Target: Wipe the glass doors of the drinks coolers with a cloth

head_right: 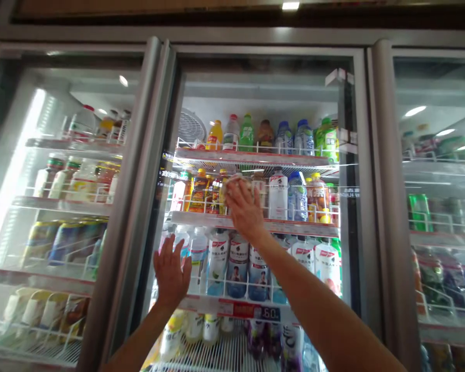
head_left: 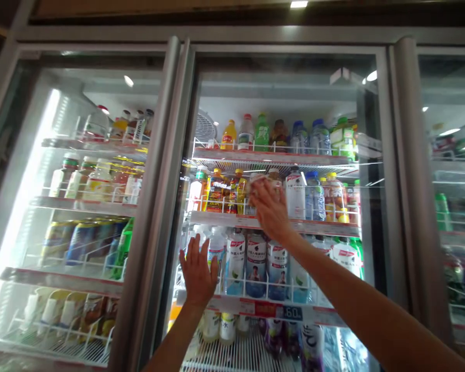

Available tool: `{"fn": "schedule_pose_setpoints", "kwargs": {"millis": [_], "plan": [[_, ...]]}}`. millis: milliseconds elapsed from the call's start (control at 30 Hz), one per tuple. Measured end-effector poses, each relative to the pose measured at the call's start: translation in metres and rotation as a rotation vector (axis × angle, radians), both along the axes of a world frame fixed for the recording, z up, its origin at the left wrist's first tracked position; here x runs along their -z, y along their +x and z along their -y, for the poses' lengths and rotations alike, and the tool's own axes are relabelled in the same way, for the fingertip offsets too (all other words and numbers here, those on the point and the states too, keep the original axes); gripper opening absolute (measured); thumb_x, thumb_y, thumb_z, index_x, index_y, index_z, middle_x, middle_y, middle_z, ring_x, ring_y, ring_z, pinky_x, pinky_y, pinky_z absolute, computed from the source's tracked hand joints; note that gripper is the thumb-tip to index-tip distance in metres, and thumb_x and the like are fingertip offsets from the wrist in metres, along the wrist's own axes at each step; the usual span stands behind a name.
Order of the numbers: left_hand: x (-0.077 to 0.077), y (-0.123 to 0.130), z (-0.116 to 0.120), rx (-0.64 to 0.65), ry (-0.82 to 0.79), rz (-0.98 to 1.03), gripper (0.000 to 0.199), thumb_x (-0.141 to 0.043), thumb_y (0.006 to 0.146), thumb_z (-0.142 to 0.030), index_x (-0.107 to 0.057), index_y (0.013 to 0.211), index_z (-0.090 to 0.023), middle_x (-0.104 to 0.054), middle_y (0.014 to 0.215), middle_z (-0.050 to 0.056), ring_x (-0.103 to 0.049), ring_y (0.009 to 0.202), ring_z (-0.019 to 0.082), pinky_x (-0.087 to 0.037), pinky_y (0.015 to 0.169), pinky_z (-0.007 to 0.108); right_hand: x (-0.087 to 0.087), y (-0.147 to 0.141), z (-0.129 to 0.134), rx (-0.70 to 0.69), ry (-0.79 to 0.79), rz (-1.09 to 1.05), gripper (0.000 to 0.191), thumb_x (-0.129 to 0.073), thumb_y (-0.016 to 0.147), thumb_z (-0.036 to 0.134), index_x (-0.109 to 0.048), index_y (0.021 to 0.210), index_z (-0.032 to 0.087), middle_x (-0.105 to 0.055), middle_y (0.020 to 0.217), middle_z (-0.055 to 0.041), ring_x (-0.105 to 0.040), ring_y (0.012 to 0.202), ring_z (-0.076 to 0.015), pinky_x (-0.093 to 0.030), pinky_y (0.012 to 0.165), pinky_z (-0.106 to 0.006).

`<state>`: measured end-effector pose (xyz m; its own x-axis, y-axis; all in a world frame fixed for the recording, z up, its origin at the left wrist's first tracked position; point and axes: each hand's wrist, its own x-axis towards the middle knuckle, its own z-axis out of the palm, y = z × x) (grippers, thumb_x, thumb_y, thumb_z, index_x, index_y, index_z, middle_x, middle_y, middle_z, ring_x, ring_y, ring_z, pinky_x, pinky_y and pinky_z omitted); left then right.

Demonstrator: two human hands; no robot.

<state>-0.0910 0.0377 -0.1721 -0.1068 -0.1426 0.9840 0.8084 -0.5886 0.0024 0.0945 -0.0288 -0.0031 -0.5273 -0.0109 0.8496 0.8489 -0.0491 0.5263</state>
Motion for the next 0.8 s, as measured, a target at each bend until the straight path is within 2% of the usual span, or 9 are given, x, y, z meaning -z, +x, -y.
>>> {"fn": "schedule_pose_setpoints", "kwargs": {"millis": [67,133,200,300,367,533,600,667,800], "plan": [[-0.008,-0.003,-0.005,-0.019,-0.001,0.031,0.057,-0.045,0.087,-0.022,-0.025,0.140,-0.021,-0.029,0.146,0.011,-0.020,0.137,0.023,-0.014,0.111,0.047,0.019,-0.019,-0.004,0.021,-0.094,0.177,0.044,-0.049,0.080,0.021,-0.050,0.124,0.028,-0.041,0.141,0.0000,-0.022,0.136,-0.0223,-0.006,0.114,-0.047],[-0.010,-0.004,-0.007,-0.029,0.000,0.020,0.057,-0.045,0.087,-0.022,-0.024,0.140,-0.021,-0.029,0.146,0.011,-0.021,0.137,0.022,-0.014,0.111,0.046,0.023,-0.024,-0.004,0.033,-0.143,0.289,0.044,-0.051,0.079,0.022,-0.050,0.123,0.028,-0.042,0.140,0.0013,-0.023,0.136,-0.0211,-0.003,0.114,-0.046],[-0.008,-0.005,-0.006,-0.035,0.004,0.002,0.058,-0.045,0.087,-0.021,-0.024,0.141,-0.021,-0.029,0.146,0.011,-0.021,0.137,0.022,-0.014,0.111,0.046,0.009,-0.015,-0.002,0.031,-0.109,0.236,0.042,-0.049,0.080,0.020,-0.052,0.121,0.029,-0.042,0.140,0.0009,-0.024,0.135,-0.0208,-0.004,0.113,-0.047],[-0.004,-0.005,-0.005,-0.054,-0.001,-0.024,0.058,-0.045,0.086,-0.020,-0.024,0.141,-0.019,-0.027,0.146,0.012,-0.019,0.137,0.022,-0.013,0.112,0.045,-0.023,0.007,0.004,0.013,0.019,-0.028,0.039,-0.046,0.081,0.018,-0.054,0.119,0.025,-0.040,0.141,-0.0030,-0.025,0.135,-0.0232,-0.012,0.110,-0.051],[-0.003,-0.006,-0.004,-0.069,-0.010,-0.026,0.058,-0.044,0.087,-0.019,-0.023,0.141,-0.018,-0.026,0.147,0.012,-0.018,0.137,0.022,-0.013,0.112,0.044,-0.028,0.015,0.007,0.007,0.048,-0.092,0.037,-0.044,0.083,0.018,-0.054,0.118,0.024,-0.040,0.141,-0.0044,-0.024,0.135,-0.0241,-0.015,0.109,-0.051],[-0.004,-0.006,-0.006,-0.077,-0.008,-0.029,0.058,-0.043,0.087,-0.020,-0.022,0.141,-0.019,-0.026,0.147,0.012,-0.019,0.137,0.023,-0.013,0.112,0.044,0.036,0.010,0.014,0.054,-0.117,0.213,0.043,-0.048,0.081,0.022,-0.049,0.125,0.024,-0.040,0.142,-0.0025,-0.020,0.136,-0.0234,-0.005,0.113,-0.047],[-0.004,-0.005,-0.007,-0.073,-0.008,-0.025,0.058,-0.042,0.087,-0.021,-0.022,0.141,-0.019,-0.026,0.147,0.012,-0.019,0.137,0.022,-0.013,0.112,0.045,0.053,0.016,0.018,0.072,-0.173,0.346,0.045,-0.049,0.080,0.022,-0.049,0.125,0.025,-0.041,0.141,-0.0013,-0.021,0.136,-0.0228,-0.002,0.113,-0.047],[-0.003,-0.005,-0.007,-0.069,-0.007,-0.017,0.058,-0.043,0.087,-0.021,-0.022,0.141,-0.020,-0.027,0.146,0.012,-0.020,0.137,0.022,-0.013,0.112,0.044,0.046,0.032,0.023,0.076,-0.143,0.318,0.042,-0.048,0.081,0.020,-0.051,0.122,0.026,-0.041,0.141,-0.0012,-0.022,0.136,-0.0220,-0.003,0.112,-0.048],[-0.003,-0.006,-0.008,-0.058,-0.007,-0.011,0.058,-0.044,0.087,-0.021,-0.022,0.141,-0.020,-0.028,0.146,0.012,-0.020,0.137,0.022,-0.014,0.112,0.044,-0.006,0.079,0.034,0.079,0.084,-0.093,0.036,-0.045,0.082,0.017,-0.055,0.116,0.022,-0.037,0.144,-0.0052,-0.025,0.135,-0.0232,-0.013,0.110,-0.049]]}}
